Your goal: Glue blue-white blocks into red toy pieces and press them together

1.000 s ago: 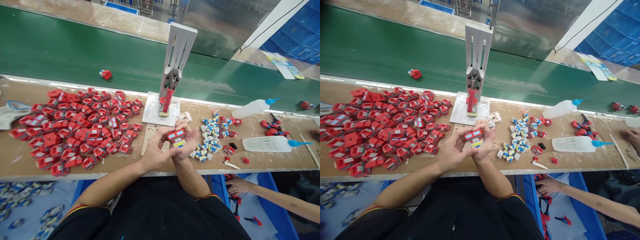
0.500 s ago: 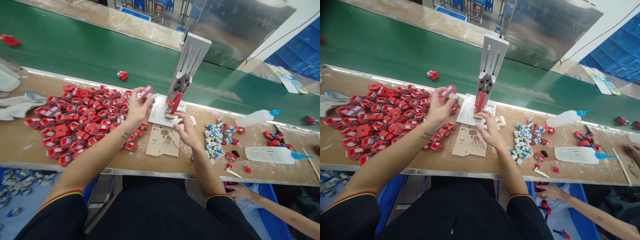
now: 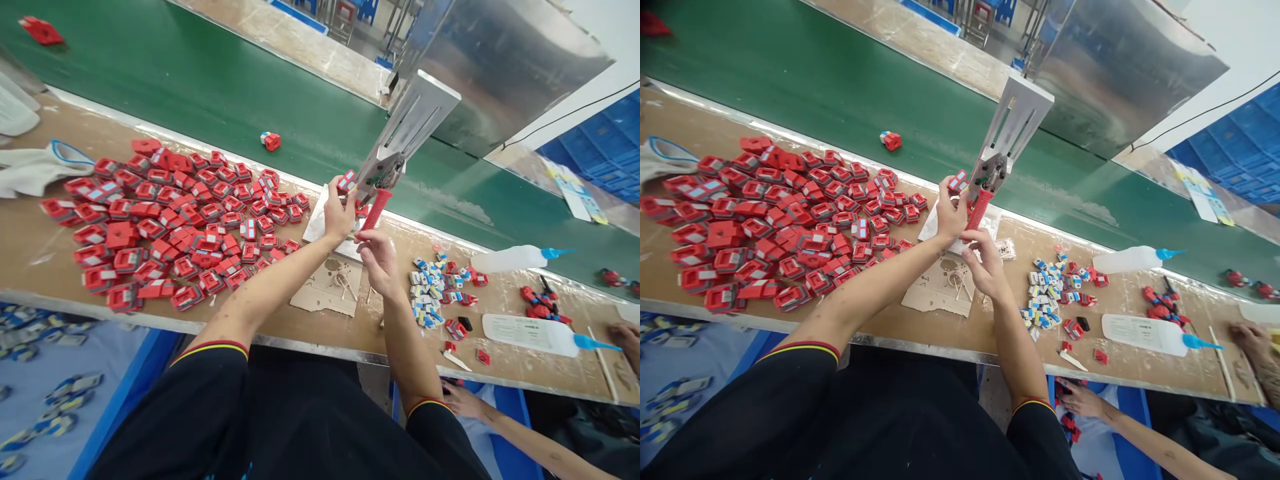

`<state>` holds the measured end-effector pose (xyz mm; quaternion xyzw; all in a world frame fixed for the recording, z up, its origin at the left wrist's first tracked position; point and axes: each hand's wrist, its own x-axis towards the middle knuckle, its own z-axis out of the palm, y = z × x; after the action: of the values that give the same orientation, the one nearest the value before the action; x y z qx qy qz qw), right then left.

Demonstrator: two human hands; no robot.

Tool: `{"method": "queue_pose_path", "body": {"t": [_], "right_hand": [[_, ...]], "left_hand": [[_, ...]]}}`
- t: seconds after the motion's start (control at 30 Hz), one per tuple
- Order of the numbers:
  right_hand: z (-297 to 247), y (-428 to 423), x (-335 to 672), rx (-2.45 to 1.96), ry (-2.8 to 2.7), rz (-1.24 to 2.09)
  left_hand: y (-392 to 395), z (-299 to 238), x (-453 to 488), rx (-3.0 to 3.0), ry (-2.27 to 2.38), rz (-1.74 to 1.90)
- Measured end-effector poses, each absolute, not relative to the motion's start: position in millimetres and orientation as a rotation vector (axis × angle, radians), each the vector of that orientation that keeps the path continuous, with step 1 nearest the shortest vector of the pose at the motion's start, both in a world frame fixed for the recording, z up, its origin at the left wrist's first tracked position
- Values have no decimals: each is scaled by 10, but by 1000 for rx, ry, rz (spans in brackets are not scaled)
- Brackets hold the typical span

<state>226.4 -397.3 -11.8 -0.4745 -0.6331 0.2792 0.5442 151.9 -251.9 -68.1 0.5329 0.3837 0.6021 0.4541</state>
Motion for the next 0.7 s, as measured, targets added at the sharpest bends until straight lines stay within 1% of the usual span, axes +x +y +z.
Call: {"method": "queue_pose_path", "body": {"t": [0.1, 0.27, 0.37, 0.43, 0.5, 0.6, 0.63, 0.7], "right_hand": [[238, -4067, 2169, -988, -1435, 632], [1306, -3774, 2118, -772, -1458, 559], [1853, -3444, 2202, -959, -1487, 503], [1991, -3292, 2287, -1042, -1482, 456], [1889, -3249, 2378, -1007, -1517, 321], [1352, -3364, 2522, -867, -1517, -40], [1118, -3425, 2571, -910, -1500, -97], [658, -3533, 2652, -1173, -1526, -45]], "left_hand": [[-2515, -672, 1522, 1323, 945, 1484], [-2522, -691, 1566, 1349, 1017, 1449], [-2499, -694, 1593, 1310, 1040, 1457], [-2477, -683, 1596, 1243, 1023, 1481], [-2459, -667, 1577, 1145, 1016, 1508], [-2443, -652, 1510, 987, 1042, 1519], [-2441, -650, 1481, 932, 1057, 1516], [-2448, -645, 1421, 810, 1074, 1501]]}}
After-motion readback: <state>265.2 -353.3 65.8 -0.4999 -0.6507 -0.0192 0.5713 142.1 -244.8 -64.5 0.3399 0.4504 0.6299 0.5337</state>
